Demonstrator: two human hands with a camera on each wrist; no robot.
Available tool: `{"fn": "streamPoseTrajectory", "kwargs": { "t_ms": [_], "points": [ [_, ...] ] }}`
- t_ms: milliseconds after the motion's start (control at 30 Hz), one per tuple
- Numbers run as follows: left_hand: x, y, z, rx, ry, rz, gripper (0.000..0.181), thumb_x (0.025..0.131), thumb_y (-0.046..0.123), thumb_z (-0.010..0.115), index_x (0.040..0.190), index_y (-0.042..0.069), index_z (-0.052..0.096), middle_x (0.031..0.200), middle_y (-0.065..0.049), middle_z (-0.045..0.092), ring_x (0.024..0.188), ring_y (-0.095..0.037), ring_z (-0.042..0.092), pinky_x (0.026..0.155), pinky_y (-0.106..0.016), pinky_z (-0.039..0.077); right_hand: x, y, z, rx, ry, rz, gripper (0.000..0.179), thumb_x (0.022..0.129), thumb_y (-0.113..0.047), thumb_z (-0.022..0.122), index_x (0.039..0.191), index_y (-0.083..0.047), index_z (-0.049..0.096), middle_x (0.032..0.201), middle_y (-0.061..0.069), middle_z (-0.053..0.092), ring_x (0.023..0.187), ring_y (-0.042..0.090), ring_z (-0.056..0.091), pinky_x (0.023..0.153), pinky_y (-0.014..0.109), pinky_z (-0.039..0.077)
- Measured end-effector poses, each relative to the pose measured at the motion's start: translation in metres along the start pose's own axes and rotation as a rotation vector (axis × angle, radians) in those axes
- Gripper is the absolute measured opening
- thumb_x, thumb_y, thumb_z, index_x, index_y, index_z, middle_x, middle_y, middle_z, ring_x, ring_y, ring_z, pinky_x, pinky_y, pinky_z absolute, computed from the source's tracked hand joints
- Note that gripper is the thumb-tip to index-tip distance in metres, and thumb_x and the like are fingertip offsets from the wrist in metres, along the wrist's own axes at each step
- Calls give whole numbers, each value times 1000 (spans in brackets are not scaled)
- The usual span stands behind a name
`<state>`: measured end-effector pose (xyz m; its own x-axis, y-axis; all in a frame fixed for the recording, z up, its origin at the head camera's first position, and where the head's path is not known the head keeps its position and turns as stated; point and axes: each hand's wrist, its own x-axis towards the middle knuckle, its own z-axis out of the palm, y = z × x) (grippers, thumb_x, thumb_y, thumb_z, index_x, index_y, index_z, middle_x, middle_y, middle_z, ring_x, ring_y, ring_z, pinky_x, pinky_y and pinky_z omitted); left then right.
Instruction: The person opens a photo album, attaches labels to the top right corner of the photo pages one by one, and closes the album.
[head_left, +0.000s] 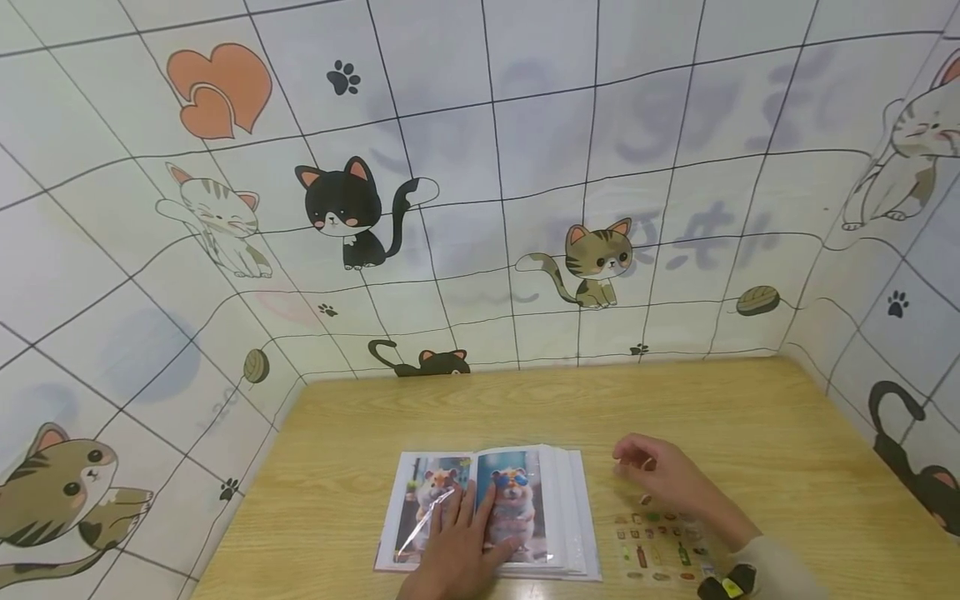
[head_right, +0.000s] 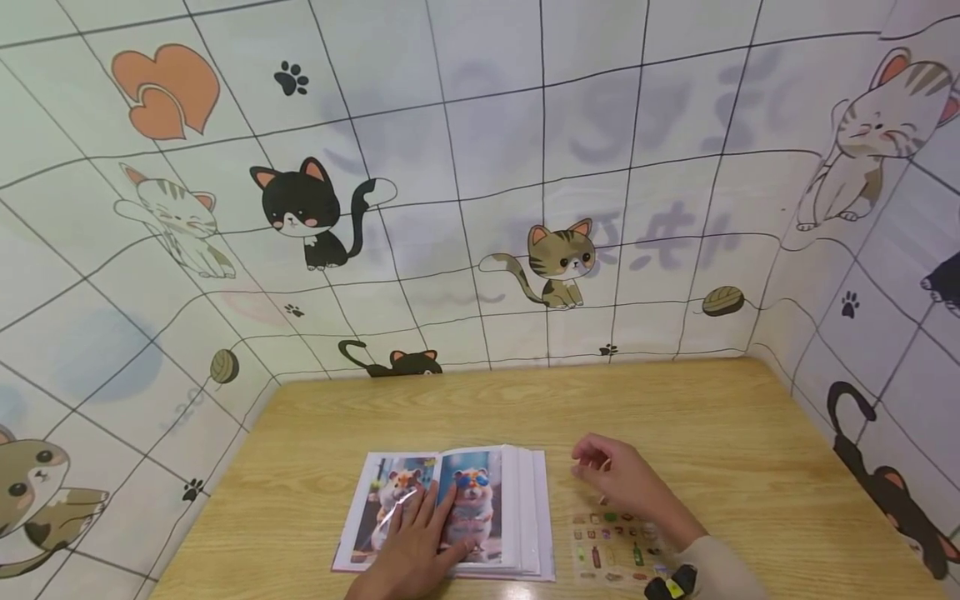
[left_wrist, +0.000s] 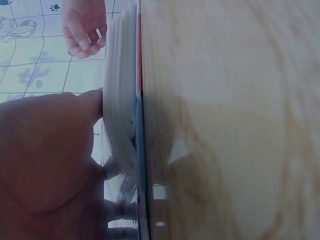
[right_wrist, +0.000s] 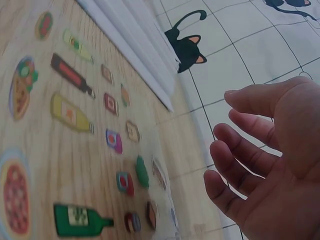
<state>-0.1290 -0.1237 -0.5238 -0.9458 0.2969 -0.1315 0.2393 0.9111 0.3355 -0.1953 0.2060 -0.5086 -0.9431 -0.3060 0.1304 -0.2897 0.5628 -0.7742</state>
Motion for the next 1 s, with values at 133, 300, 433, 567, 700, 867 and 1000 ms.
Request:
{"fn": "streamPoseTrajectory", "kwargs": {
  "t_ms": [133, 300, 433, 567, 700, 867, 1000],
  "points": [
    [0, -1, 1, 6, 6, 4, 82, 86, 71, 32, 150, 22, 18, 154, -12, 20, 139, -39, 19, 105, -64, 15, -6, 5, -6, -27, -2, -30, 14, 88, -22, 65, 97, -13, 62, 85, -5, 60, 77, 6, 55, 67, 23, 48],
    [0, -1, 1, -1, 17, 8, 82, 86, 71, 32, 150, 22, 19, 154, -13, 21, 139, -39, 19, 105, -64, 15, -12, 18, -14, -41, -46, -7, 16, 87, -24, 66, 99, -15, 62, 91, -3, 61, 81, 7, 55, 70, 23, 47],
    [0, -1, 2, 12, 26, 10, 81, 86, 72, 30, 150, 23, 19, 154, -13, 21, 139, -39, 19, 106, -63, 15, -17, 28, -20, -57, -83, 60, 26, 81, -27, 71, 103, -18, 62, 99, -5, 62, 93, 13, 56, 81, 31, 49],
    [-1, -1, 2, 9, 23, 7, 82, 86, 72, 30, 150, 23, 19, 154, -12, 21, 139, -39, 19, 105, -64, 16, -21, 34, -26, -43, -138, 100, 36, 76, -28, 75, 108, -17, 61, 108, -5, 60, 111, 25, 53, 95, 48, 42],
    [-1, 0, 2, 10, 18, 1, 82, 86, 72, 31, 150, 22, 19, 154, -12, 21, 139, -39, 19, 105, -63, 16, -25, 39, -31, -51, -205, 70, 41, 75, -32, 76, 109, -19, 59, 112, -5, 57, 113, 21, 52, 97, 38, 42],
    [-2, 1, 2, 15, 23, 6, 81, 87, 71, 31, 150, 22, 18, 154, -13, 21, 139, -39, 18, 106, -63, 15, -28, 46, -33, -43, -246, 6, 43, 74, -34, 76, 110, -20, 58, 112, -4, 56, 108, 14, 53, 93, 25, 43],
    [-2, 2, 2, 22, 36, 16, 80, 88, 70, 32, 150, 21, 19, 153, -14, 22, 139, -39, 19, 106, -63, 16, -29, 52, -33, -10, -248, 36, 41, 76, -34, 75, 111, -22, 58, 112, -3, 55, 105, 13, 52, 91, 22, 43]
  ]
}}
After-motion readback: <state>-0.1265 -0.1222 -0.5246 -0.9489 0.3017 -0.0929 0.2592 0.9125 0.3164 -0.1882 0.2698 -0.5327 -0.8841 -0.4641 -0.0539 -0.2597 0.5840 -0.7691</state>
